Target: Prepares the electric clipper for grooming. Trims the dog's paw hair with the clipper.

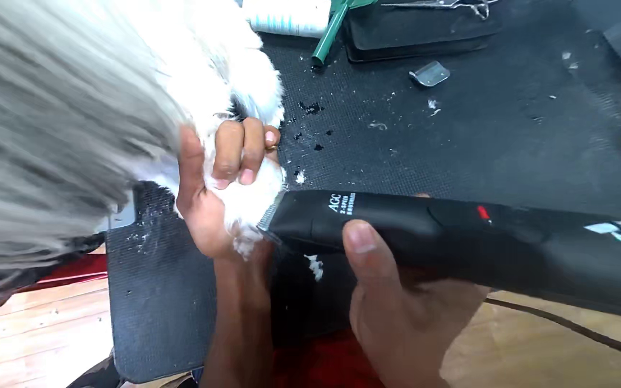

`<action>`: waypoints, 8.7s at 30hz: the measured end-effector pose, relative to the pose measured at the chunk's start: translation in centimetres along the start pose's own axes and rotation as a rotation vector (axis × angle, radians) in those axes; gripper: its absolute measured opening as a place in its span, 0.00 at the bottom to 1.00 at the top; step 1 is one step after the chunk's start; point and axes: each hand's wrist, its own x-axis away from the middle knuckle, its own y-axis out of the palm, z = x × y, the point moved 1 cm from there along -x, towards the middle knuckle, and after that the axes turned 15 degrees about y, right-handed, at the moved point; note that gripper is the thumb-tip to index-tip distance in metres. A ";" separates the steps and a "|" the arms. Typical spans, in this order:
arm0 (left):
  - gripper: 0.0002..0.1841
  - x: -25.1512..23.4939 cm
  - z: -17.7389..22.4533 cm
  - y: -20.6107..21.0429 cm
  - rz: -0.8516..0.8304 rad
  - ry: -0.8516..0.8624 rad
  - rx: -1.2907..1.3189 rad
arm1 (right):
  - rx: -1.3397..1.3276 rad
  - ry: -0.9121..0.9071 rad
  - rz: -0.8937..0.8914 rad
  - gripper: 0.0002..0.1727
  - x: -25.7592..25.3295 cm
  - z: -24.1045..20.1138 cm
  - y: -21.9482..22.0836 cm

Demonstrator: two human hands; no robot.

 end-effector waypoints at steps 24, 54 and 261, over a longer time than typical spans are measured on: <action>0.35 -0.2 0.3 0.6 0.052 0.044 0.010 | -0.351 0.595 0.061 0.22 -0.2 0.5 -2.2; 0.36 -0.3 0.4 0.6 0.084 -0.060 0.066 | -0.322 0.415 0.083 0.25 1.4 0.7 -0.2; 0.15 2.7 -3.1 1.9 0.139 -0.081 0.292 | -0.008 -0.027 -0.727 0.13 -5.6 1.6 -4.3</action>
